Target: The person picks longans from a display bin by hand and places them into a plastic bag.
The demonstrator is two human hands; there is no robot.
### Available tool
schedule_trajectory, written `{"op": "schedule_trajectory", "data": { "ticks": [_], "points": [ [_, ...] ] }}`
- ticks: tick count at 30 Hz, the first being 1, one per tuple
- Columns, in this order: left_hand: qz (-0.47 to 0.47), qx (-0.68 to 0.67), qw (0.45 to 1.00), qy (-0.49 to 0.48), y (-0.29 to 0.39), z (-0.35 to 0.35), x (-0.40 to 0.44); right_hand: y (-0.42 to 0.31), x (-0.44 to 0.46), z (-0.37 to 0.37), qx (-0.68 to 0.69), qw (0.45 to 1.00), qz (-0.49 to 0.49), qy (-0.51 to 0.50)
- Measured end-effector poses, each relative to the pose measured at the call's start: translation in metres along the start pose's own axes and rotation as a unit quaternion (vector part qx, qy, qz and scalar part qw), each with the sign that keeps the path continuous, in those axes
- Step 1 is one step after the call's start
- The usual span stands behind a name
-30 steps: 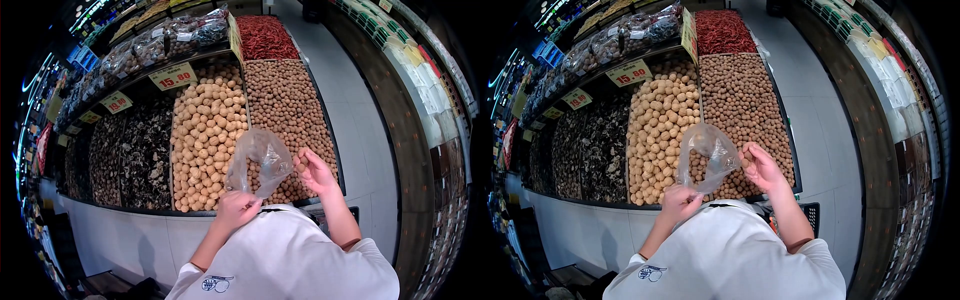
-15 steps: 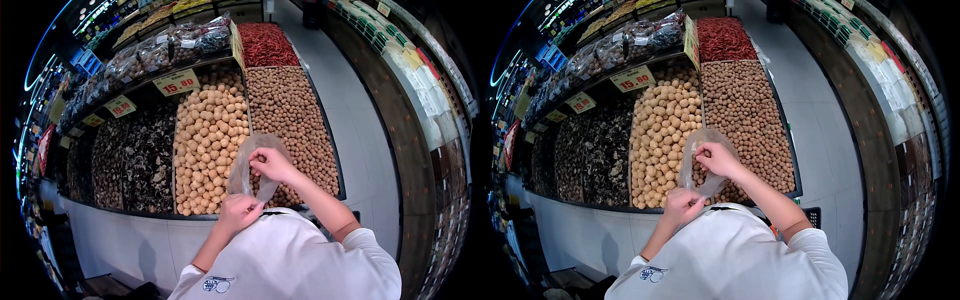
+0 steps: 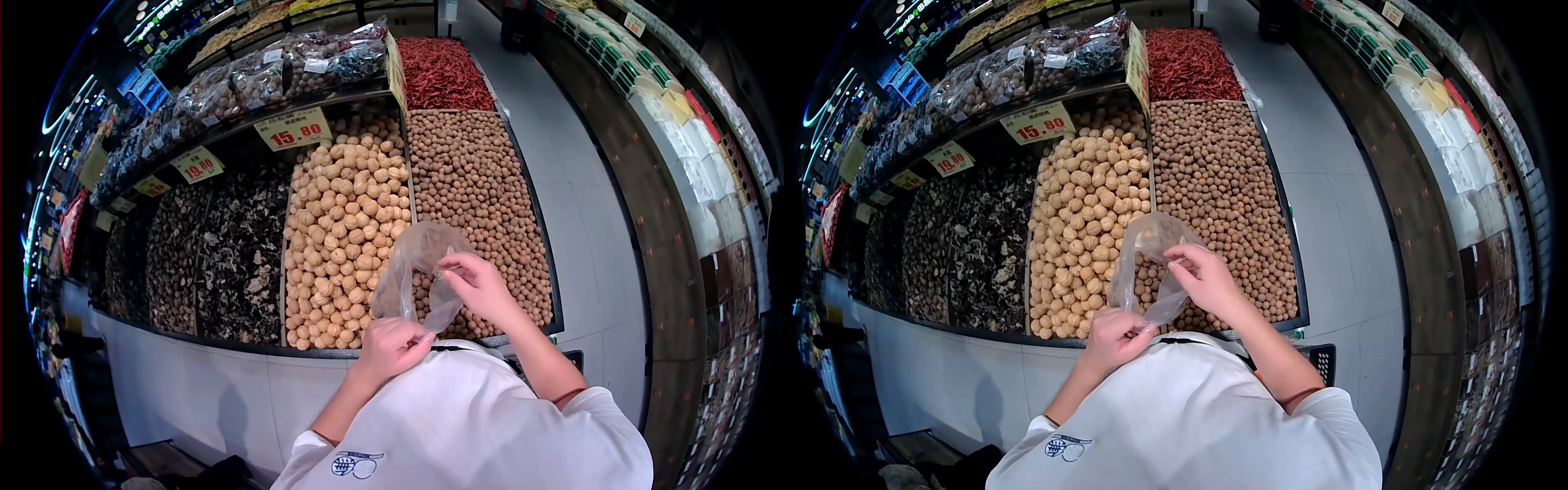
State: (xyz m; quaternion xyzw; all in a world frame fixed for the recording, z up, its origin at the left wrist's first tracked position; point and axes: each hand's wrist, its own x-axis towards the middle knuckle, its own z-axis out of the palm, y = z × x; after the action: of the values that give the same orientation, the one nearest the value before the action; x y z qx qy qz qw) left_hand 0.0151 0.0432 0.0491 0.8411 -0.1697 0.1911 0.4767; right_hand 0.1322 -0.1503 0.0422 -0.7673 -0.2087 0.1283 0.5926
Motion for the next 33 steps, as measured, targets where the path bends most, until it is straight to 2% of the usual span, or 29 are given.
{"op": "schedule_trajectory", "data": {
  "ticks": [1, 2, 4, 8, 10, 11, 13, 14, 16, 18, 20, 21, 25, 33],
  "points": [
    [0.0, -0.002, 1.0, 0.003, 0.0, 0.0, 0.0, 0.001, -0.009, -0.006, 0.103, 0.994, 0.045, 0.02],
    [-0.001, -0.004, 1.0, 0.005, 0.0, 0.001, 0.0, 0.004, -0.017, -0.013, 0.102, 0.994, 0.047, 0.019],
    [0.004, -0.004, 1.0, 0.004, -0.001, 0.002, 0.003, 0.011, -0.033, -0.031, 0.184, 0.974, 0.064, 0.114],
    [0.01, -0.011, 1.0, 0.0, -0.006, 0.006, 0.003, 0.068, -0.049, -0.057, 0.11, 0.958, 0.125, 0.233],
    [0.013, -0.016, 1.0, -0.003, -0.007, 0.007, 0.004, 0.11, -0.058, -0.065, 0.028, 0.965, 0.13, 0.228],
    [0.015, -0.018, 1.0, -0.003, -0.008, 0.008, 0.004, 0.115, -0.062, -0.065, 0.028, 0.963, 0.132, 0.232],
    [0.02, -0.019, 1.0, -0.008, -0.008, 0.008, 0.005, 0.125, -0.072, -0.065, -0.196, 0.949, 0.185, 0.166],
    [0.023, -0.018, 1.0, -0.01, -0.008, 0.008, 0.005, 0.124, -0.074, -0.062, -0.194, 0.948, 0.187, 0.168],
    [0.025, -0.021, 0.999, -0.013, -0.009, 0.008, 0.004, 0.123, -0.076, -0.053, -0.312, 0.927, 0.173, 0.118],
    [0.025, -0.023, 0.999, -0.014, -0.009, 0.008, 0.003, 0.122, -0.073, -0.043, -0.28, 0.933, 0.203, 0.101],
    [0.023, -0.013, 0.999, -0.022, -0.009, 0.005, 0.002, 0.125, -0.069, -0.031, -0.344, 0.924, 0.133, 0.1],
    [0.022, -0.013, 0.999, -0.024, -0.008, 0.004, 0.002, 0.118, -0.065, -0.028, -0.337, 0.927, 0.151, 0.068],
    [0.022, -0.017, 1.0, -0.014, -0.006, 0.003, 0.002, 0.13, -0.053, -0.012, -0.339, 0.93, 0.126, 0.065],
    [0.01, -0.008, 1.0, -0.011, -0.006, 0.0, -0.004, 0.121, -0.038, -0.005, -0.354, 0.922, 0.152, 0.025]
  ]
}}
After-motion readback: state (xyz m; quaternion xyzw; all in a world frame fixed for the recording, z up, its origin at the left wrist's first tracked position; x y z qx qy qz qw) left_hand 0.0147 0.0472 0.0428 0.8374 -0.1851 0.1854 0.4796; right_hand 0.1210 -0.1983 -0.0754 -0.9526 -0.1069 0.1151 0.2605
